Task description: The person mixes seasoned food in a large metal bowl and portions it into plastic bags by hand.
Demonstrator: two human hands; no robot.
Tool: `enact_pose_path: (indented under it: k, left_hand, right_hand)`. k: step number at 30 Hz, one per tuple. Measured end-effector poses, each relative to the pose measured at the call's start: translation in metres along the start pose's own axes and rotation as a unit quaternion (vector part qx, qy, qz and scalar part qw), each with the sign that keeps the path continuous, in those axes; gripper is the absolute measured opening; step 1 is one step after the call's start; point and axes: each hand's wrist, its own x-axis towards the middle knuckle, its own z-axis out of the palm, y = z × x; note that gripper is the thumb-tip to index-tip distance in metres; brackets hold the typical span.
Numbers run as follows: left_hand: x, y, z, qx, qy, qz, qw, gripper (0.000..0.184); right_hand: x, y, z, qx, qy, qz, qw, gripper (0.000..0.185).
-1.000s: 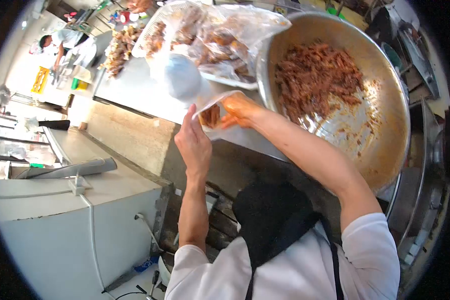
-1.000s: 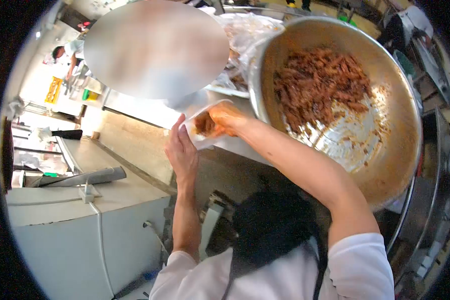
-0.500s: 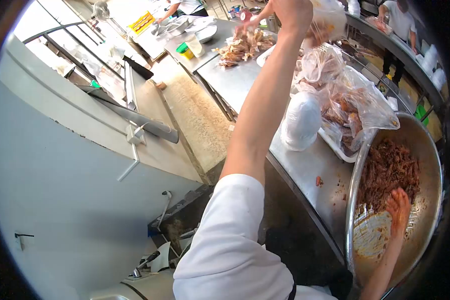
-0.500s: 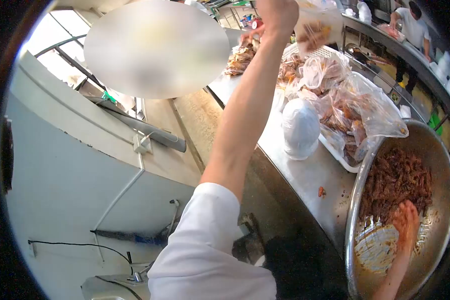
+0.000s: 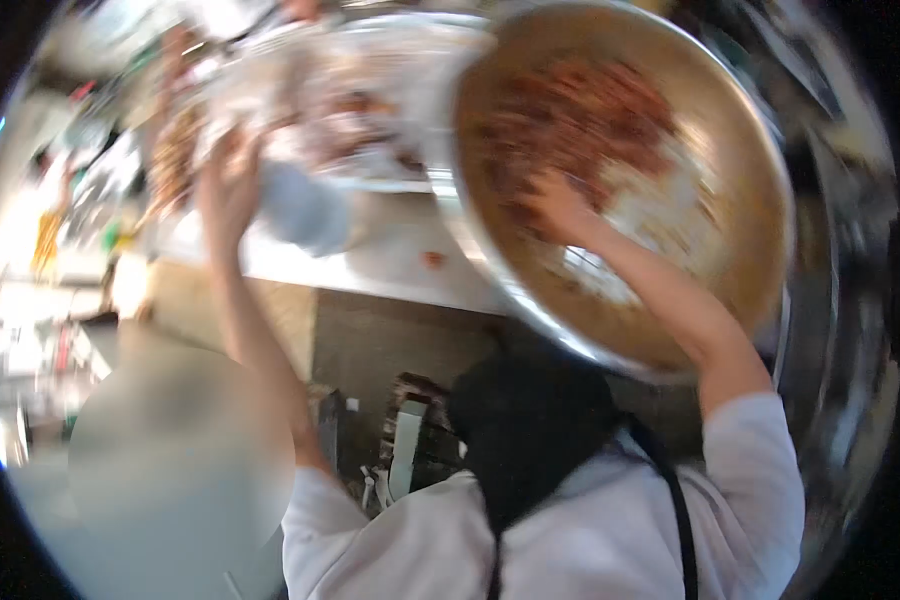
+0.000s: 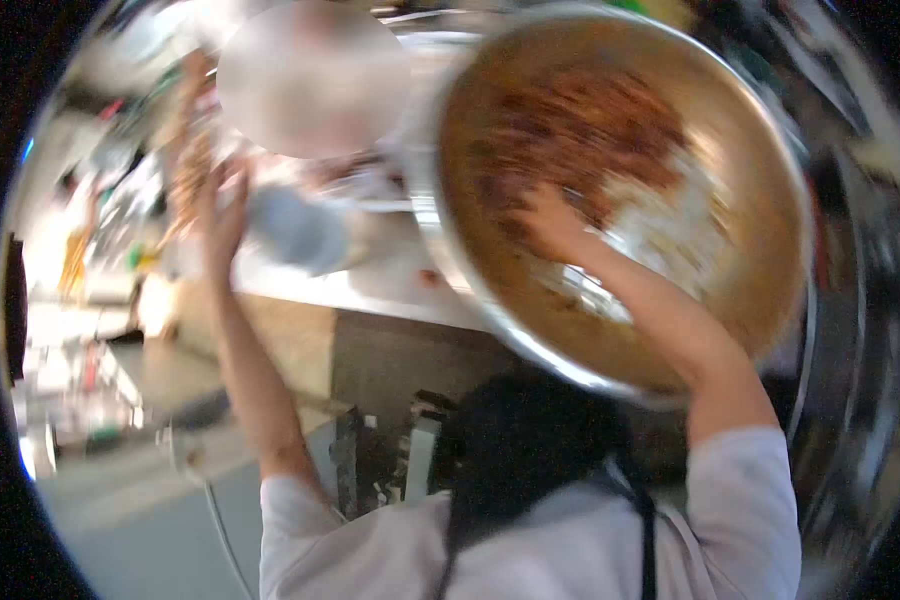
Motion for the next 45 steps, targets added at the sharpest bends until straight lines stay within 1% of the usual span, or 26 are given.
enact_pose_path:
  k: [1,2,4,6,7,8,10,12,14,15,16,18,19,20,21,24,26,27,29,31,34,35,37,39,41,45]
  left_hand:
    - [-0.011,-0.015,0.012,0.026,0.010,0.088,0.996,0.052]
    - [-0.026,-0.005,0.012,0.072,-0.030,0.078,0.994,0.052]
    - [-0.038,-0.004,0.017,0.094,0.038,0.147,0.984,0.047]
    - [-0.030,-0.041,0.027,0.098,0.087,0.176,0.976,0.041]
    - [-0.032,-0.041,0.020,0.100,0.092,0.082,0.987,0.039]
    - [-0.029,-0.038,0.008,0.102,0.095,-0.014,0.990,0.038]
    - [-0.007,-0.086,-0.028,0.169,0.183,0.129,0.960,0.041]
    - [-0.024,-0.006,-0.066,0.040,0.307,-0.133,0.942,0.044]
    - [-0.047,0.082,-0.088,-0.070,0.327,-0.160,0.929,0.046]
    - [-0.043,0.067,-0.101,0.098,0.305,-0.027,0.947,0.048]
    - [-0.040,0.034,-0.118,0.260,0.269,0.106,0.922,0.050]
    - [-0.049,0.042,-0.115,0.179,0.238,0.100,0.949,0.052]
    - [-0.074,0.083,-0.103,-0.065,0.234,-0.047,0.969,0.052]
    - [-0.091,0.103,-0.093,-0.299,0.210,-0.197,0.910,0.053]
    - [-0.104,0.086,-0.086,-0.284,0.177,-0.206,0.920,0.051]
    - [-0.159,-0.006,-0.016,-0.330,0.015,-0.213,0.919,0.046]
    - [-0.175,-0.017,0.063,-0.367,-0.115,-0.311,0.869,0.045]
    - [-0.182,-0.001,0.101,-0.394,-0.105,-0.348,0.844,0.044]
    - [-0.176,-0.018,0.168,-0.381,-0.191,-0.259,0.867,0.036]
    - [-0.169,-0.016,0.202,-0.351,-0.156,-0.265,0.884,0.042]
    - [-0.167,-0.006,0.195,-0.220,-0.067,-0.164,0.959,0.050]
    - [-0.168,0.009,0.171,-0.202,-0.100,-0.167,0.960,0.058]
    - [-0.204,0.058,0.155,-0.163,-0.082,-0.042,0.982,0.054]
    - [-0.228,0.088,0.154,-0.075,-0.071,0.051,0.993,0.050]
    - [-0.245,0.099,0.168,0.058,-0.069,0.106,0.990,0.046]
    - [-0.245,0.074,0.148,-0.024,-0.024,0.032,0.999,0.021]
  right_hand:
    - [-0.004,-0.021,-0.021,0.018,-0.144,0.074,0.987,0.046]
    - [-0.013,-0.029,-0.044,0.079,-0.221,0.121,0.964,0.049]
    - [-0.065,-0.007,-0.039,-0.002,-0.179,0.084,0.980,0.047]
    - [-0.091,0.024,-0.048,0.040,-0.294,0.140,0.945,0.054]
    - [-0.107,0.036,-0.059,0.036,-0.215,0.148,0.965,0.045]
    - [-0.109,0.047,-0.070,0.048,-0.247,0.166,0.953,0.041]
    - [-0.105,0.055,-0.083,0.073,-0.306,0.202,0.928,0.034]
    - [-0.088,0.040,-0.079,0.078,-0.181,0.232,0.953,0.029]
    - [-0.062,0.013,-0.068,0.121,-0.032,0.185,0.975,0.029]
    - [-0.055,0.007,-0.038,0.122,0.057,0.113,0.984,0.035]
    - [-0.052,0.000,-0.020,0.076,-0.087,0.110,0.987,0.034]
    - [-0.075,-0.016,-0.016,0.002,-0.109,0.045,0.993,0.028]
    - [-0.083,-0.011,-0.025,0.053,-0.176,0.061,0.981,0.028]
    - [-0.095,-0.005,-0.040,0.106,-0.242,0.073,0.962,0.028]
    - [-0.104,-0.002,-0.054,0.160,-0.306,0.084,0.935,0.028]
    - [-0.122,0.032,-0.080,0.333,-0.247,0.067,0.907,0.027]
    - [-0.116,0.049,-0.088,0.156,-0.160,0.193,0.955,0.022]
    - [-0.117,0.067,-0.080,0.038,-0.111,0.208,0.971,0.027]
    - [-0.132,0.104,-0.057,-0.095,-0.068,0.201,0.973,0.033]
    - [-0.156,0.126,-0.042,-0.120,-0.081,0.166,0.975,0.036]
    - [-0.148,0.108,-0.060,0.020,-0.204,0.354,0.913,0.030]
    - [-0.139,0.094,-0.073,0.060,-0.201,0.348,0.914,0.030]
    - [-0.115,0.057,-0.091,0.141,-0.195,0.334,0.911,0.030]
    - [-0.109,0.032,-0.056,0.164,-0.071,0.105,0.978,0.027]
    - [-0.098,0.022,-0.050,0.117,-0.182,0.070,0.974,0.031]
    - [-0.105,0.026,-0.042,0.049,-0.177,0.171,0.968,0.039]
